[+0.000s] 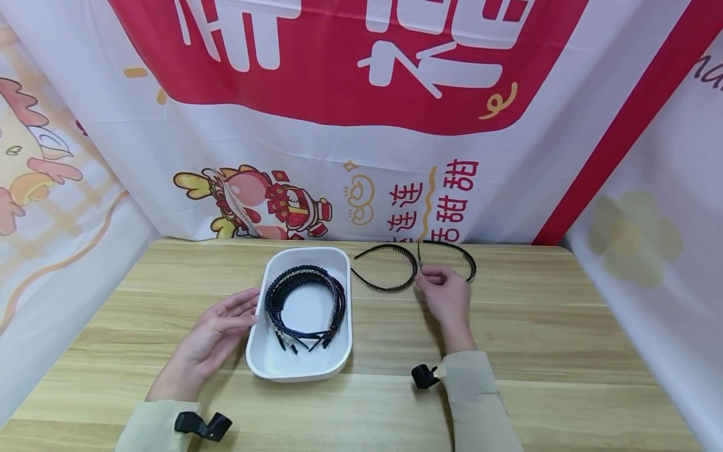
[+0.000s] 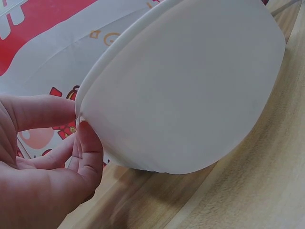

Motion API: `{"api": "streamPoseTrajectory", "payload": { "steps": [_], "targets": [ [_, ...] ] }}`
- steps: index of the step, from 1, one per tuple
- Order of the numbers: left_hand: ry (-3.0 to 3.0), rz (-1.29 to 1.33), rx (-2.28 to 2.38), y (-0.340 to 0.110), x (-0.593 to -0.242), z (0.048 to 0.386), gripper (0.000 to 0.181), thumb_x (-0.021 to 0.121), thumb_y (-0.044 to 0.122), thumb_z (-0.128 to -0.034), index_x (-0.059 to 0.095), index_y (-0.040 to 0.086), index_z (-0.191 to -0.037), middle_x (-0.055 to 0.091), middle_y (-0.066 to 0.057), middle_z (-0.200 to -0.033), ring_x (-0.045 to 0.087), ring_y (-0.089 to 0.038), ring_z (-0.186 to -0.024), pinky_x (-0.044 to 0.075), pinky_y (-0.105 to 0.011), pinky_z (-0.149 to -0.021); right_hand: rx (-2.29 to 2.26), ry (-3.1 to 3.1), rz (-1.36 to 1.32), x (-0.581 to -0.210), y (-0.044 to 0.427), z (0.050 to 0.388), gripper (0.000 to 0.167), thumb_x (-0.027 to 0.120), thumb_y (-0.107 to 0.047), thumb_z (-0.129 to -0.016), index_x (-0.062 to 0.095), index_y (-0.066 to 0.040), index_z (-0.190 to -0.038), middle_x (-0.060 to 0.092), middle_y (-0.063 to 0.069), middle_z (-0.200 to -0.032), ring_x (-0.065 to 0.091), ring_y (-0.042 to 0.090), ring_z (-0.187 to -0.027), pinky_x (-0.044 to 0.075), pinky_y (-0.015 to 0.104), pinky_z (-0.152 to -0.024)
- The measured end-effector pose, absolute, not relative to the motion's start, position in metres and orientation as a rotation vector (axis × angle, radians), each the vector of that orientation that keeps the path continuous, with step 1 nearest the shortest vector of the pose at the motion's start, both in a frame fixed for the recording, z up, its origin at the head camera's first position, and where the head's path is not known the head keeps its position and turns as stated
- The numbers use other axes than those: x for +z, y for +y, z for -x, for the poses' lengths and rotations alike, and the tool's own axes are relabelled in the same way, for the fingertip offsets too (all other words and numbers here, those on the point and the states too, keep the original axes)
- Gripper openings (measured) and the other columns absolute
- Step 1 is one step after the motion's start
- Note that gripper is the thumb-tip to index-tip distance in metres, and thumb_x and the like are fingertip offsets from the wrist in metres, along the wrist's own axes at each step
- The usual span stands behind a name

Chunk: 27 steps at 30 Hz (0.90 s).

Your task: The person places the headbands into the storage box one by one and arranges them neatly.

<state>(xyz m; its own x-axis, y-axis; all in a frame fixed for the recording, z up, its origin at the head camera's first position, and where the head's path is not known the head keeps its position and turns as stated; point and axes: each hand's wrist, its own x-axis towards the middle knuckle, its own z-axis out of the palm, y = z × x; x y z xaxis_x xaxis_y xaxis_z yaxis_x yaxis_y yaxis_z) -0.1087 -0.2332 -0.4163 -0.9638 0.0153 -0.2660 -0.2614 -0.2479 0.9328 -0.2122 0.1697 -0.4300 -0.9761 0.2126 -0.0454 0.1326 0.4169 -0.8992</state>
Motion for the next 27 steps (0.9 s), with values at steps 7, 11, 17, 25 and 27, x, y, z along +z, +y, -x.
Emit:
{"api": "streamPoseTrajectory", "payload": {
  "steps": [7, 11, 17, 25, 27],
  "targets": [
    [1.815, 0.28, 2.335, -0.233, -0.418, 0.109, 0.074, 0.061, -0.012, -0.0941, 0.032, -0.007, -0.162, 0.066, 0.004, -0.127, 0.063, -0.011, -0.118, 0.055, -0.021, -0.107, 1.596, -2.598, 0.387, -0.435, 0.177, 0.214, 0.037, 0.082, -0.024, -0.095, 0.074, -0.006, -0.126, 0.081, 0.011, -0.108, 0.068, 0.004, -0.074, 0.055, 0.019, -0.064],
    [1.814, 0.28, 2.337, -0.233, -0.418, 0.109, 0.075, 0.061, -0.013, -0.0938, 0.032, -0.006, -0.162, 0.066, 0.003, -0.127, 0.063, -0.011, -0.118, 0.055, -0.021, -0.108, 1.492, -2.658, 0.367, -0.436, 0.178, 0.215, 0.041, 0.08, -0.025, -0.095, 0.073, -0.007, -0.131, 0.081, 0.016, -0.113, 0.066, 0.005, -0.074, 0.053, 0.02, -0.067],
    [1.807, 0.281, 2.346, -0.233, -0.419, 0.109, 0.073, 0.062, -0.013, -0.0936, 0.034, -0.007, -0.161, 0.067, 0.004, -0.125, 0.064, -0.011, -0.117, 0.056, -0.022, -0.107, 1.396, -2.711, 0.334, -0.438, 0.178, 0.216, 0.04, 0.077, -0.023, -0.095, 0.073, -0.005, -0.129, 0.081, 0.017, -0.108, 0.069, 0.007, -0.068, 0.052, 0.023, -0.069],
    [1.808, 0.28, 2.346, -0.234, -0.419, 0.109, 0.074, 0.062, -0.013, -0.0937, 0.033, -0.007, -0.161, 0.067, 0.004, -0.125, 0.064, -0.011, -0.117, 0.055, -0.021, -0.107, 1.242, -2.751, 0.399, -0.439, 0.181, 0.216, 0.038, 0.076, -0.029, -0.095, 0.075, -0.008, -0.127, 0.08, 0.018, -0.108, 0.073, 0.028, -0.089, 0.049, 0.028, -0.068],
    [1.809, 0.277, 2.343, -0.234, -0.419, 0.11, 0.074, 0.062, -0.013, -0.0937, 0.033, -0.007, -0.162, 0.067, 0.004, -0.125, 0.063, -0.011, -0.117, 0.055, -0.021, -0.108, 1.214, -2.763, 0.401, -0.438, 0.182, 0.216, 0.038, 0.076, -0.03, -0.095, 0.076, -0.008, -0.126, 0.08, 0.018, -0.106, 0.071, 0.028, -0.088, 0.049, 0.029, -0.066]
  ]
}}
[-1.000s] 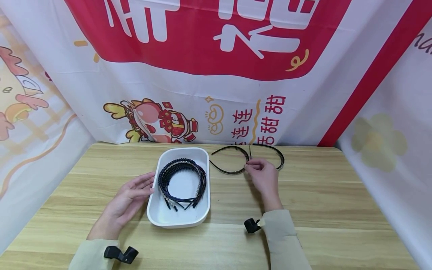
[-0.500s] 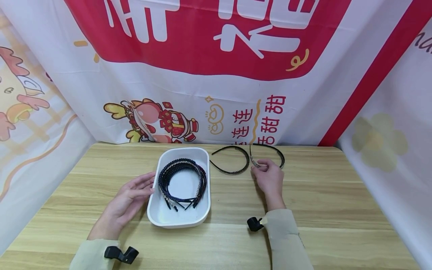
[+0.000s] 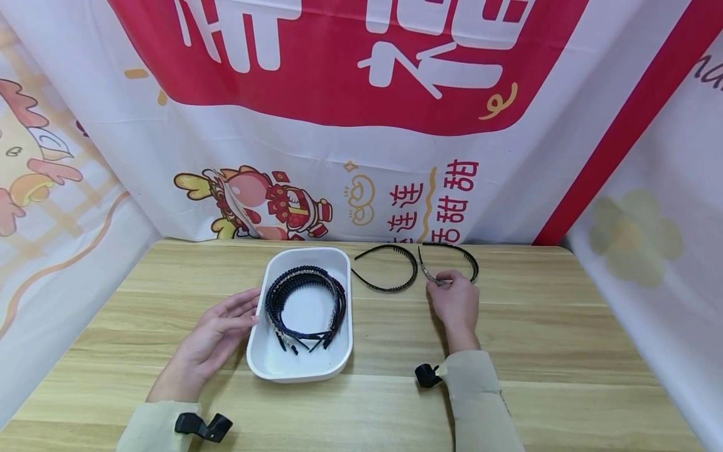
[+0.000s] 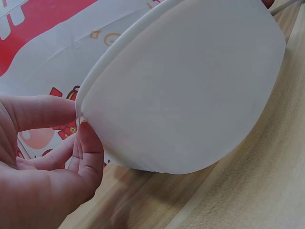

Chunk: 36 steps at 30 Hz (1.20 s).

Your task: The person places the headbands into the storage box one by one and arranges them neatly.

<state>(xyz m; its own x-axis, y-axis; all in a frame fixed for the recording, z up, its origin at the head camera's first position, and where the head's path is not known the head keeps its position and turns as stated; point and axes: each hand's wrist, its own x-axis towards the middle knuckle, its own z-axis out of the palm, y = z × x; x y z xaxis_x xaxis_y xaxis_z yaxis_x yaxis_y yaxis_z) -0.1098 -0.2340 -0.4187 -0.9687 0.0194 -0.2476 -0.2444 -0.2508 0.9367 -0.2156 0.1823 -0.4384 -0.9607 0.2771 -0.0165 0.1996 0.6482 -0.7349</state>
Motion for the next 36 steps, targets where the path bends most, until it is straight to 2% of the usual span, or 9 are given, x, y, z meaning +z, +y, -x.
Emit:
{"api": "streamPoseTrajectory", "payload": {
  "steps": [4, 8, 16, 20, 24, 32, 34, 36],
  "targets": [
    [1.81, 0.273, 2.342, -0.234, -0.419, 0.11, 0.073, 0.062, -0.013, -0.0937, 0.033, -0.007, -0.161, 0.066, 0.004, -0.125, 0.063, -0.011, -0.118, 0.055, -0.022, -0.108, 1.195, -2.776, 0.403, -0.438, 0.184, 0.214, 0.036, 0.075, -0.034, -0.096, 0.077, -0.007, -0.121, 0.079, 0.017, -0.105, 0.07, 0.029, -0.087, 0.05, 0.029, -0.065],
    [1.809, 0.274, 2.345, -0.234, -0.419, 0.11, 0.073, 0.062, -0.013, -0.0937, 0.034, -0.007, -0.161, 0.067, 0.004, -0.124, 0.064, -0.011, -0.117, 0.055, -0.022, -0.108, 1.159, -2.776, 0.443, -0.438, 0.187, 0.212, 0.039, 0.072, -0.04, -0.098, 0.077, -0.007, -0.119, 0.079, 0.018, -0.11, 0.071, 0.033, -0.094, 0.051, 0.031, -0.068],
    [1.806, 0.274, 2.343, -0.234, -0.419, 0.11, 0.073, 0.062, -0.012, -0.0939, 0.034, -0.006, -0.161, 0.067, 0.004, -0.125, 0.063, -0.011, -0.118, 0.055, -0.022, -0.108, 1.089, -2.743, 0.526, -0.44, 0.195, 0.21, 0.045, 0.069, -0.048, -0.1, 0.076, -0.007, -0.119, 0.077, 0.023, -0.12, 0.07, 0.043, -0.108, 0.055, 0.05, -0.082],
    [1.805, 0.275, 2.341, -0.234, -0.419, 0.11, 0.074, 0.062, -0.012, -0.0941, 0.033, -0.007, -0.162, 0.066, 0.004, -0.126, 0.063, -0.011, -0.118, 0.055, -0.021, -0.108, 1.076, -2.741, 0.552, -0.439, 0.199, 0.209, 0.043, 0.07, -0.046, -0.098, 0.075, -0.008, -0.116, 0.075, 0.023, -0.122, 0.069, 0.045, -0.112, 0.054, 0.052, -0.085],
    [1.808, 0.273, 2.341, -0.234, -0.419, 0.11, 0.073, 0.062, -0.012, -0.0944, 0.033, -0.007, -0.162, 0.066, 0.004, -0.126, 0.063, -0.011, -0.118, 0.055, -0.021, -0.108, 1.085, -2.717, 0.603, -0.44, 0.205, 0.21, 0.043, 0.071, -0.044, -0.096, 0.071, -0.007, -0.118, 0.074, 0.022, -0.12, 0.069, 0.043, -0.109, 0.053, 0.05, -0.082],
    [1.805, 0.285, 2.34, -0.233, -0.418, 0.109, 0.073, 0.061, -0.012, -0.0945, 0.033, -0.006, -0.161, 0.066, 0.004, -0.126, 0.063, -0.011, -0.117, 0.055, -0.021, -0.107, 1.195, -2.634, 0.738, -0.441, 0.213, 0.21, 0.061, 0.073, -0.046, -0.095, 0.054, 0.0, -0.131, 0.066, 0.026, -0.121, 0.067, 0.045, -0.106, 0.054, 0.052, -0.083],
    [1.807, 0.286, 2.338, -0.233, -0.417, 0.109, 0.073, 0.061, -0.012, -0.0945, 0.033, -0.006, -0.162, 0.066, 0.004, -0.126, 0.063, -0.011, -0.117, 0.055, -0.021, -0.107, 1.206, -2.623, 0.754, -0.441, 0.213, 0.21, 0.061, 0.074, -0.046, -0.095, 0.054, 0.0, -0.13, 0.069, 0.025, -0.115, 0.07, 0.043, -0.099, 0.054, 0.049, -0.081],
    [1.81, 0.288, 2.338, -0.233, -0.417, 0.109, 0.073, 0.062, -0.012, -0.0945, 0.033, -0.006, -0.162, 0.066, 0.004, -0.125, 0.063, -0.011, -0.117, 0.055, -0.021, -0.107, 1.217, -2.616, 0.762, -0.441, 0.214, 0.211, 0.06, 0.074, -0.045, -0.095, 0.054, 0.0, -0.13, 0.071, 0.021, -0.103, 0.075, 0.035, -0.084, 0.052, 0.044, -0.076]
  ]
}}
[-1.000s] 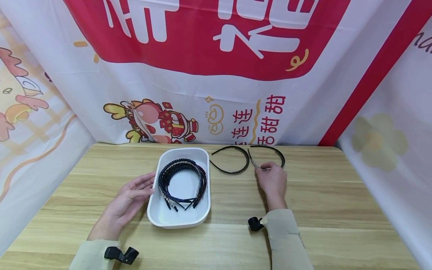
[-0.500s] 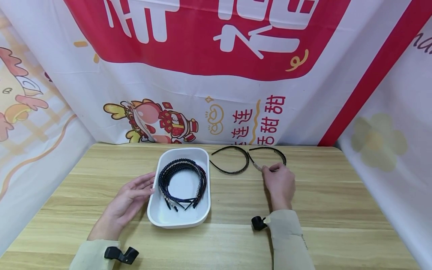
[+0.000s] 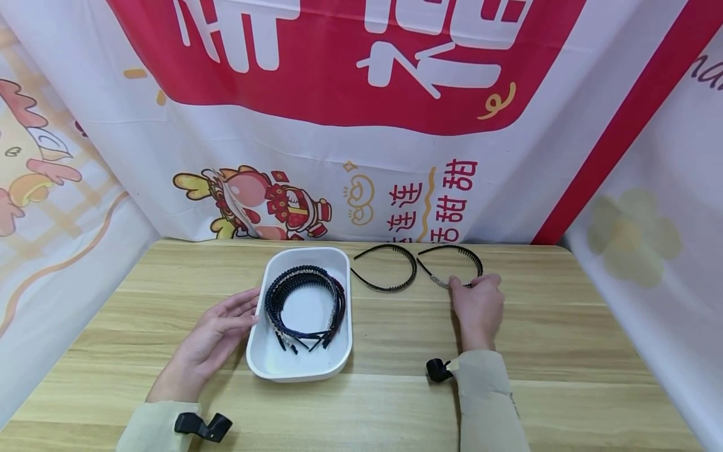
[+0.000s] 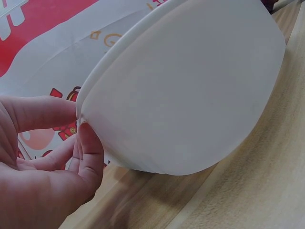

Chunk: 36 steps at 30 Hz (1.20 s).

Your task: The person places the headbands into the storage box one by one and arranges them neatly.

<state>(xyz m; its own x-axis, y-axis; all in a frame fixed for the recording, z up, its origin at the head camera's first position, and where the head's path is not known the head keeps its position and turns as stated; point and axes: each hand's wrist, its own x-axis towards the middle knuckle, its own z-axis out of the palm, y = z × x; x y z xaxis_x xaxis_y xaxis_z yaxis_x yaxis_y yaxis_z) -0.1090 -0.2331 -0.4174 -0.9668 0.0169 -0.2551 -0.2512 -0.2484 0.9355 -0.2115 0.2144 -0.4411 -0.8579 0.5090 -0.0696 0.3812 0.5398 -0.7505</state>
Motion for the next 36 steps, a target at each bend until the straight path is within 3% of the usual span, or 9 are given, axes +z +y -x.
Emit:
{"api": "streamPoseTrajectory", "payload": {
  "steps": [2, 4, 9, 13, 18, 24, 26, 33, 36],
  "targets": [
    [1.814, 0.286, 2.338, -0.233, -0.417, 0.109, 0.073, 0.061, -0.012, -0.0945, 0.033, -0.007, -0.161, 0.066, 0.004, -0.125, 0.063, -0.011, -0.117, 0.055, -0.021, -0.107, 1.25, -2.6, 0.777, -0.442, 0.215, 0.212, 0.056, 0.074, -0.039, -0.094, 0.054, -0.001, -0.13, 0.073, 0.014, -0.088, 0.075, 0.024, -0.066, 0.052, 0.035, -0.072],
    [1.815, 0.284, 2.337, -0.233, -0.417, 0.109, 0.073, 0.061, -0.012, -0.0946, 0.032, -0.007, -0.162, 0.066, 0.004, -0.125, 0.063, -0.011, -0.117, 0.055, -0.021, -0.107, 1.32, -2.56, 0.794, -0.443, 0.216, 0.213, 0.052, 0.072, -0.031, -0.094, 0.053, 0.0, -0.131, 0.074, 0.015, -0.09, 0.071, 0.015, -0.052, 0.056, 0.03, -0.065],
    [1.813, 0.288, 2.336, -0.233, -0.416, 0.108, 0.073, 0.061, -0.012, -0.0948, 0.032, -0.006, -0.162, 0.065, 0.003, -0.126, 0.062, -0.011, -0.118, 0.055, -0.021, -0.107, 1.528, -2.402, 0.813, -0.445, 0.218, 0.215, 0.041, 0.071, -0.018, -0.093, 0.056, 0.002, -0.125, 0.076, 0.01, -0.091, 0.069, 0.008, -0.047, 0.063, 0.028, -0.052],
    [1.812, 0.288, 2.335, -0.234, -0.417, 0.108, 0.073, 0.061, -0.011, -0.095, 0.032, -0.006, -0.162, 0.065, 0.003, -0.127, 0.062, -0.012, -0.119, 0.054, -0.021, -0.108, 1.666, -2.294, 0.822, -0.446, 0.221, 0.215, 0.034, 0.073, -0.014, -0.093, 0.06, 0.002, -0.12, 0.071, -0.005, -0.067, 0.071, 0.01, -0.049, 0.063, 0.027, -0.054],
    [1.809, 0.285, 2.337, -0.234, -0.417, 0.108, 0.073, 0.061, -0.012, -0.0948, 0.032, -0.006, -0.162, 0.065, 0.003, -0.127, 0.062, -0.012, -0.119, 0.055, -0.021, -0.108, 1.748, -2.197, 0.881, -0.446, 0.224, 0.214, 0.043, 0.074, -0.014, -0.094, 0.06, 0.003, -0.131, 0.07, -0.004, -0.078, 0.072, 0.008, -0.051, 0.063, 0.025, -0.056],
    [1.807, 0.273, 2.339, -0.233, -0.416, 0.109, 0.073, 0.062, -0.012, -0.0948, 0.032, -0.007, -0.161, 0.065, 0.003, -0.126, 0.062, -0.012, -0.118, 0.055, -0.022, -0.107, 1.766, -2.128, 0.929, -0.445, 0.225, 0.214, 0.056, 0.071, -0.013, -0.095, 0.054, 0.002, -0.146, 0.073, 0.016, -0.116, 0.072, 0.006, -0.052, 0.063, 0.024, -0.056],
    [1.807, 0.271, 2.34, -0.232, -0.416, 0.109, 0.073, 0.062, -0.012, -0.0948, 0.032, -0.007, -0.161, 0.065, 0.003, -0.125, 0.062, -0.012, -0.117, 0.055, -0.021, -0.107, 1.755, -2.13, 0.94, -0.444, 0.226, 0.214, 0.058, 0.07, -0.013, -0.095, 0.053, 0.001, -0.149, 0.073, 0.018, -0.12, 0.072, 0.006, -0.052, 0.063, 0.023, -0.056],
    [1.81, 0.28, 2.336, -0.232, -0.416, 0.109, 0.073, 0.061, -0.012, -0.0946, 0.032, -0.007, -0.162, 0.065, 0.003, -0.126, 0.062, -0.012, -0.118, 0.055, -0.021, -0.107, 1.768, -2.09, 0.934, -0.443, 0.228, 0.213, 0.059, 0.068, -0.011, -0.094, 0.054, 0.0, -0.15, 0.069, -0.013, -0.067, 0.072, 0.005, -0.052, 0.061, 0.019, -0.057],
    [1.819, 0.285, 2.328, -0.233, -0.416, 0.109, 0.074, 0.061, -0.011, -0.0947, 0.032, -0.006, -0.162, 0.065, 0.004, -0.126, 0.062, -0.011, -0.118, 0.054, -0.021, -0.107, 1.784, -2.081, 0.932, -0.442, 0.227, 0.213, 0.058, 0.068, -0.013, -0.095, 0.055, -0.002, -0.15, 0.066, -0.019, -0.061, 0.073, 0.005, -0.053, 0.061, 0.018, -0.056]
  ]
}}
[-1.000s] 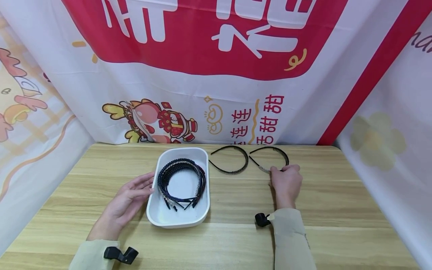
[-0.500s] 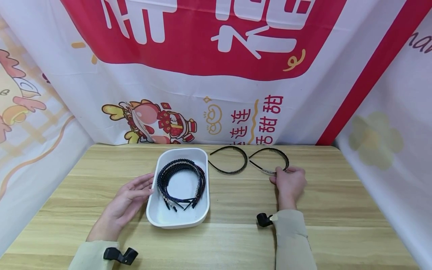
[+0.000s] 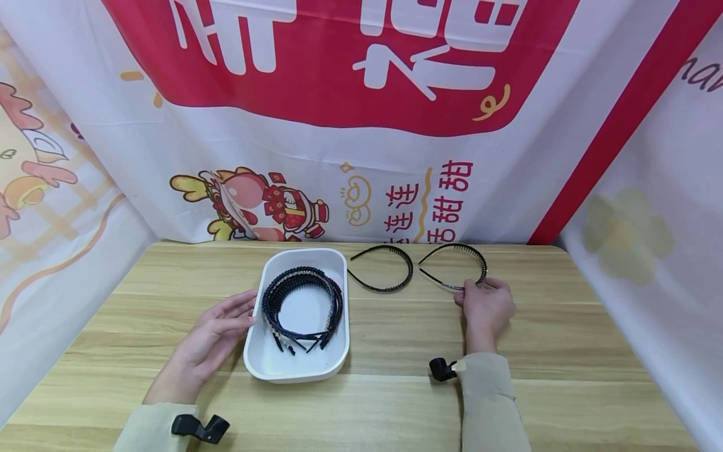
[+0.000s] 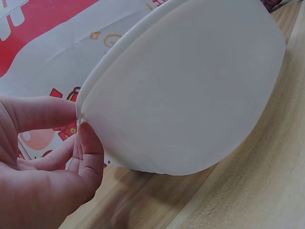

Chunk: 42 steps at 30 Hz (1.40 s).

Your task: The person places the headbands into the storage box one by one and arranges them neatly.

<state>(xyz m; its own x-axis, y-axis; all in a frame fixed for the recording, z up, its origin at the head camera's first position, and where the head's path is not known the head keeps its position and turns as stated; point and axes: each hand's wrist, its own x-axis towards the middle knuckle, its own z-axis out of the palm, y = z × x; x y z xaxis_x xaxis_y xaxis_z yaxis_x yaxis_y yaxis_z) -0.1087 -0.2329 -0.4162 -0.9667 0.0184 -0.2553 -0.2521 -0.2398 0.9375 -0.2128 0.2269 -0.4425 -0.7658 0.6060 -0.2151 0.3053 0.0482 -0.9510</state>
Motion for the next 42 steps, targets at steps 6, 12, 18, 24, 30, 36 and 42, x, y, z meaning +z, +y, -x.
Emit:
{"api": "streamPoseTrajectory", "payload": {
  "steps": [6, 12, 18, 24, 30, 36, 42],
  "targets": [
    [1.818, 0.282, 2.328, -0.234, -0.416, 0.108, 0.073, 0.061, -0.011, -0.0952, 0.032, -0.006, -0.162, 0.065, 0.004, -0.126, 0.062, -0.011, -0.118, 0.055, -0.021, -0.107, 1.821, -2.069, 0.912, -0.439, 0.224, 0.213, 0.057, 0.069, -0.015, -0.096, 0.057, -0.006, -0.151, 0.069, -0.018, -0.065, 0.074, 0.005, -0.055, 0.061, 0.019, -0.057],
    [1.811, 0.28, 2.327, -0.233, -0.416, 0.109, 0.074, 0.062, -0.011, -0.095, 0.032, -0.006, -0.162, 0.064, 0.003, -0.127, 0.062, -0.011, -0.118, 0.054, -0.021, -0.108, 1.903, -2.006, 0.864, -0.436, 0.222, 0.212, 0.055, 0.07, -0.012, -0.096, 0.057, -0.005, -0.149, 0.072, -0.013, -0.066, 0.075, 0.008, -0.056, 0.064, 0.023, -0.059],
    [1.804, 0.291, 2.319, -0.231, -0.414, 0.109, 0.074, 0.062, -0.01, -0.0954, 0.032, -0.004, -0.163, 0.063, 0.003, -0.13, 0.062, -0.011, -0.12, 0.054, -0.021, -0.109, 1.955, -1.957, 0.826, -0.429, 0.215, 0.205, 0.053, 0.071, -0.009, -0.096, 0.057, -0.003, -0.147, 0.072, -0.011, -0.07, 0.074, 0.007, -0.056, 0.064, 0.024, -0.06],
    [1.812, 0.278, 2.321, -0.232, -0.415, 0.109, 0.073, 0.061, -0.01, -0.0958, 0.031, -0.005, -0.163, 0.063, 0.003, -0.128, 0.061, -0.011, -0.119, 0.054, -0.021, -0.109, 1.98, -1.963, 0.813, -0.426, 0.203, 0.192, 0.052, 0.071, -0.008, -0.096, 0.057, -0.002, -0.147, 0.072, -0.009, -0.075, 0.075, 0.007, -0.059, 0.065, 0.025, -0.063],
    [1.8, 0.287, 2.32, -0.232, -0.416, 0.108, 0.074, 0.062, -0.01, -0.0956, 0.031, -0.005, -0.163, 0.063, 0.003, -0.128, 0.061, -0.011, -0.119, 0.054, -0.021, -0.109, 1.981, -1.992, 0.804, -0.43, 0.194, 0.181, 0.051, 0.073, -0.009, -0.097, 0.059, -0.005, -0.146, 0.073, -0.009, -0.076, 0.075, 0.007, -0.059, 0.066, 0.026, -0.064],
    [1.808, 0.282, 2.317, -0.231, -0.417, 0.109, 0.073, 0.062, -0.011, -0.0955, 0.031, -0.006, -0.162, 0.064, 0.004, -0.127, 0.062, -0.011, -0.118, 0.054, -0.021, -0.108, 2.009, -2.027, 0.753, -0.433, 0.185, 0.172, 0.052, 0.074, -0.009, -0.097, 0.059, -0.007, -0.147, 0.078, -0.001, -0.085, 0.076, 0.01, -0.061, 0.067, 0.03, -0.068],
    [1.831, 0.271, 2.312, -0.232, -0.416, 0.109, 0.073, 0.061, -0.011, -0.0956, 0.031, -0.006, -0.162, 0.064, 0.005, -0.126, 0.061, -0.01, -0.119, 0.054, -0.02, -0.108, 1.966, -2.109, 0.717, -0.432, 0.177, 0.17, 0.05, 0.073, -0.012, -0.098, 0.061, -0.009, -0.147, 0.078, -0.003, -0.087, 0.077, 0.009, -0.063, 0.066, 0.027, -0.068]
  ]
}}
